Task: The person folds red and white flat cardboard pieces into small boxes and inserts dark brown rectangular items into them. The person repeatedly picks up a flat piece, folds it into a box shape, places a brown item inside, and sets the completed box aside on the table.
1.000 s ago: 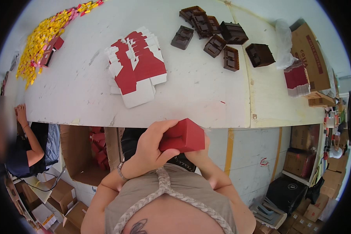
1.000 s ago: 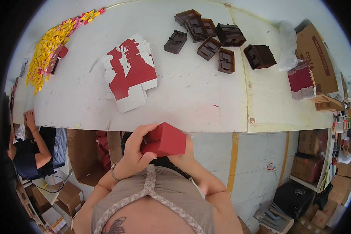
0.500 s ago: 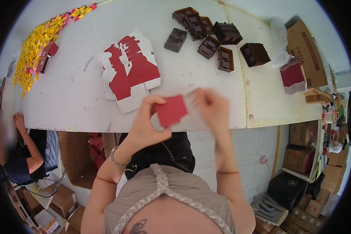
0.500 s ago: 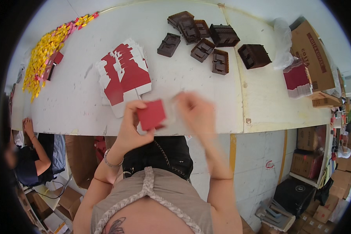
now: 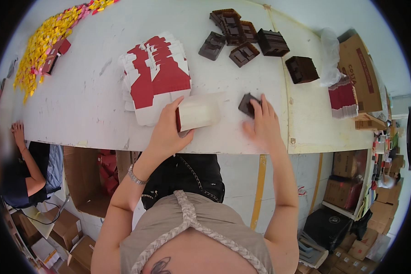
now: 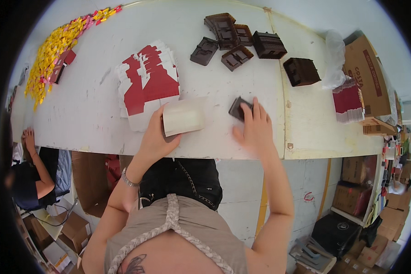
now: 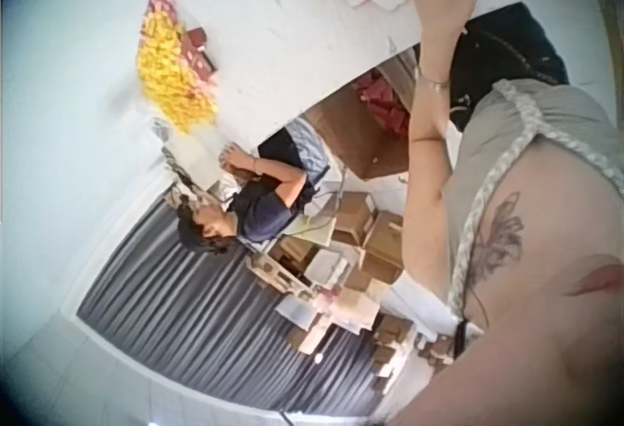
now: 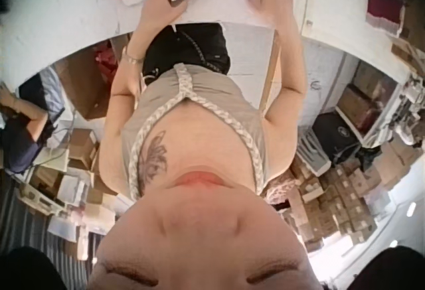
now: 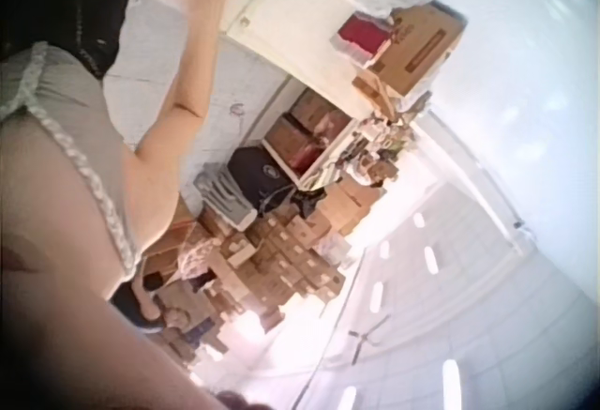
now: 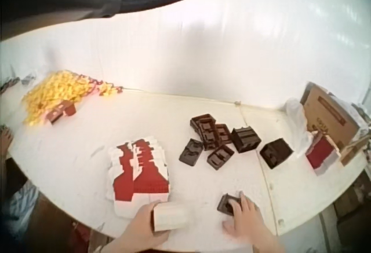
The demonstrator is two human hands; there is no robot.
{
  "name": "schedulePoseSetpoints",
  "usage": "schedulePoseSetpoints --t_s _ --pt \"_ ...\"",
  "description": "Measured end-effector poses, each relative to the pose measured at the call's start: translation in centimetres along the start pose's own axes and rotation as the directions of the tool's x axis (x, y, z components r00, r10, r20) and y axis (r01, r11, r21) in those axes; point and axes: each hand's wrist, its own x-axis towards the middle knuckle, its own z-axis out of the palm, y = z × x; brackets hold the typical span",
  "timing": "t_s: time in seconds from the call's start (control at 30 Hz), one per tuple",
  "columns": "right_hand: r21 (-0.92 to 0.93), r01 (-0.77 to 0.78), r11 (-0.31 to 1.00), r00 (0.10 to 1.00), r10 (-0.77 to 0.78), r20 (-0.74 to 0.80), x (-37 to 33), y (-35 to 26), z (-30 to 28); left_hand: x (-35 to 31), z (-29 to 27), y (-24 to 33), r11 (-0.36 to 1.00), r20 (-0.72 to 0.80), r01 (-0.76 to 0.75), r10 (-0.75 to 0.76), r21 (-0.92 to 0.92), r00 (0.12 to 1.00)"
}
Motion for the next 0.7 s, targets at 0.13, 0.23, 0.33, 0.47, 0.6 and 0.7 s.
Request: schedulePoseSetpoints --t_s 0.13,0.23,0.33,0.47,0.6,0.7 --pt "0.048 0.069 0.996 0.992 -0.074 0.099 -2.0 -2.0 -3.4 0.5 0.0 -0.6 0.991 0.013 -0.103 0.102 0.087 0.995" --pt "-0.089 0.312 0.946 0.946 -0.318 -0.066 0.1 -5.7 -7.2 0.2 0.3 -1.1 0.991 0.011 -0.090 0.090 0.101 0.996" --pt "-0.213 0.498 0.841 0.848 -0.523 -0.082 2.1 -9.9 -6.9 0.5 0.7 -1.4 0.991 0.000 -0.101 0.101 0.082 0.995" --pt "-0.118 0.624 0.772 0.776 -0.630 -0.017 4.2 -11.2 -3.8 0.5 0.7 -2.0 0.990 -0.038 -0.016 0.021 0.137 0.999" --pt "-0.043 0.623 0.781 0.781 -0.624 -0.035 4.3 -9.1 -2.5 0.3 0.7 -2.1 0.991 -0.058 -0.088 0.094 0.101 0.994" --pt "-0.147 0.600 0.786 0.792 -0.610 -0.031 3.3 -9.2 -3.0 0.4 1.1 -2.3 0.982 -0.050 -0.111 0.119 0.150 0.992"
